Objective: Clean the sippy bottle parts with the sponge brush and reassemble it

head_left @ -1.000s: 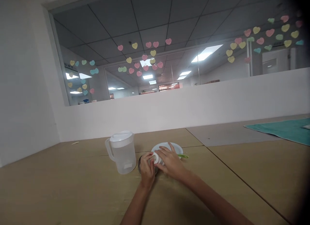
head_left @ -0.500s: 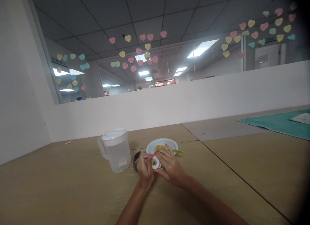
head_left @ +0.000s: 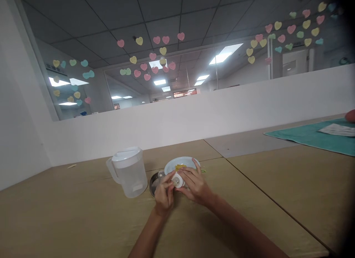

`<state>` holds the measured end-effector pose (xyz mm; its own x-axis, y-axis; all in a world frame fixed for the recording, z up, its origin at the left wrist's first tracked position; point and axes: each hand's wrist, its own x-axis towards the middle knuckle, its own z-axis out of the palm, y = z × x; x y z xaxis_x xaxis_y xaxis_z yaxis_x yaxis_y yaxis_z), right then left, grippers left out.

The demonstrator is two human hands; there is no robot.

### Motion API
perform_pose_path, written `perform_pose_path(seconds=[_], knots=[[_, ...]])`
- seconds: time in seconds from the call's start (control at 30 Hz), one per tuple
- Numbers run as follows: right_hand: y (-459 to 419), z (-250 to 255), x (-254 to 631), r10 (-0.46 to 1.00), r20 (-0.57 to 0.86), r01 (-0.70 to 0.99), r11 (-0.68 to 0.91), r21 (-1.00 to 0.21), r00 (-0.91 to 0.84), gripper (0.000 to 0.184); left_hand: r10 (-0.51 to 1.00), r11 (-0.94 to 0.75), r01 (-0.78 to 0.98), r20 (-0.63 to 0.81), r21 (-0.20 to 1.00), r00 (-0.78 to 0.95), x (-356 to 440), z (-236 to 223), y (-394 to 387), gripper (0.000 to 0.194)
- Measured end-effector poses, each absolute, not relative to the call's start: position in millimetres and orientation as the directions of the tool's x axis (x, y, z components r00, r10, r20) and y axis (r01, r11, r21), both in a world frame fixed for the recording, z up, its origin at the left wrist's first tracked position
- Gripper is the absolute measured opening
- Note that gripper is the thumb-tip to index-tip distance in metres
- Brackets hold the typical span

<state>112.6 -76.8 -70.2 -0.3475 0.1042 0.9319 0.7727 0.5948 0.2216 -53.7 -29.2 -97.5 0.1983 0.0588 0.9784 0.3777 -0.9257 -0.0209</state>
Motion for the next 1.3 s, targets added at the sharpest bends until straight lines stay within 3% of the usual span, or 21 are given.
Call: perform_pose_path(seconds=[0.1,0.2,0.33,0.4,0.47,0.7,1.0,1.3], knots=[[-77.9,-68.8,113.4,0.105,0.941,0.782,0.591,0.2,-0.321,0.04,-0.008,-0.952,0.296,0.975,-0.075,0.221,-50.6,-94.2,-30.4,0.012],[-75.0,-66.0,117.9,0.122,0.966,0.817,0.563,0.123,-0.229,0.036,0.117,-0.952,0.304,0.961,0.037,0.251,-40.0,-91.6,-35.5,0.026],[-66.6,-64.7,128.7,0.256,0.959,0.823,0.514,-0.241,0.121,0.035,0.436,-0.877,0.362,0.839,0.315,0.326,-30.2,-95.6,-36.4,0.054],[-62.9,-67.5,133.3,0.304,0.92,0.765,0.52,-0.379,0.249,0.035,0.507,-0.846,0.392,0.773,0.361,0.381,-30.3,-99.3,-32.9,0.064],[-60.3,-73.3,134.6,0.347,0.896,0.726,0.535,-0.432,0.278,0.033,0.543,-0.824,0.43,0.73,0.368,0.416,-32.1,-102.5,-28.9,0.069],[-52.9,-101.8,117.0,0.429,0.903,0.774,0.569,-0.278,0.009,0.026,0.544,-0.811,0.489,0.722,0.321,0.428,-35.1,-105.5,-26.0,0.064],[-44.8,-108.4,118.1,0.443,0.895,0.761,0.561,-0.325,0.055,0.022,0.517,-0.813,0.542,0.693,0.214,0.503,-32.6,-101.1,-31.2,0.055],[-39.9,-106.7,114.6,0.493,0.864,0.688,0.592,-0.419,0.102,0.024,0.543,-0.784,0.576,0.708,0.233,0.452,-27.9,-103.1,-34.4,0.061]])
